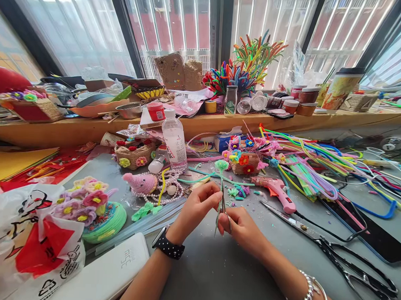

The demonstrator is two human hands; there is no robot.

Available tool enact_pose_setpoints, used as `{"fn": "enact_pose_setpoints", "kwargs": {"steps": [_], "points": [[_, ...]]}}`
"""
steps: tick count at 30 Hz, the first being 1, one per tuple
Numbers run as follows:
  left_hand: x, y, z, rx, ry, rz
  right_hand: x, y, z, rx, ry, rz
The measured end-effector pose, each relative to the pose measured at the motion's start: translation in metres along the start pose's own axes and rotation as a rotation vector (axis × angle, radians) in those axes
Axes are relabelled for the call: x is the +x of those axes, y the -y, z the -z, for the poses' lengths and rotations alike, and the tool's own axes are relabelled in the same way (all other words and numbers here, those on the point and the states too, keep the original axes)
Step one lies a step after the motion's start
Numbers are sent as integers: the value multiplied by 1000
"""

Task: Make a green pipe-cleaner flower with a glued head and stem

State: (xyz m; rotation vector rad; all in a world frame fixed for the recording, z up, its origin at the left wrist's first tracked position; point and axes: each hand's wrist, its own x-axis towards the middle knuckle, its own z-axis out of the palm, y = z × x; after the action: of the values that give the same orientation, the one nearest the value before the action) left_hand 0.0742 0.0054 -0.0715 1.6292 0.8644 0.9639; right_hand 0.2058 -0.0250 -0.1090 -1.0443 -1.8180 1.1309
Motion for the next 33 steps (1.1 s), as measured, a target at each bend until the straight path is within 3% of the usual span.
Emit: {"fn": "enact_pose_setpoints", "kwargs": {"steps": [12, 18, 27, 33], "points": [[0, -1, 2, -10, -25, -11, 4, -2, -2, -37, -51, -57], [-1, -3, 1, -40, -32, -17, 3, -4, -1, 24, -23, -10], [-2, 1, 1, -45, 55, 10, -1, -2, -1, 74, 21, 27], [-1, -1, 1, -17, 58, 18, 0, 0, -1, 21, -19, 28]]}}
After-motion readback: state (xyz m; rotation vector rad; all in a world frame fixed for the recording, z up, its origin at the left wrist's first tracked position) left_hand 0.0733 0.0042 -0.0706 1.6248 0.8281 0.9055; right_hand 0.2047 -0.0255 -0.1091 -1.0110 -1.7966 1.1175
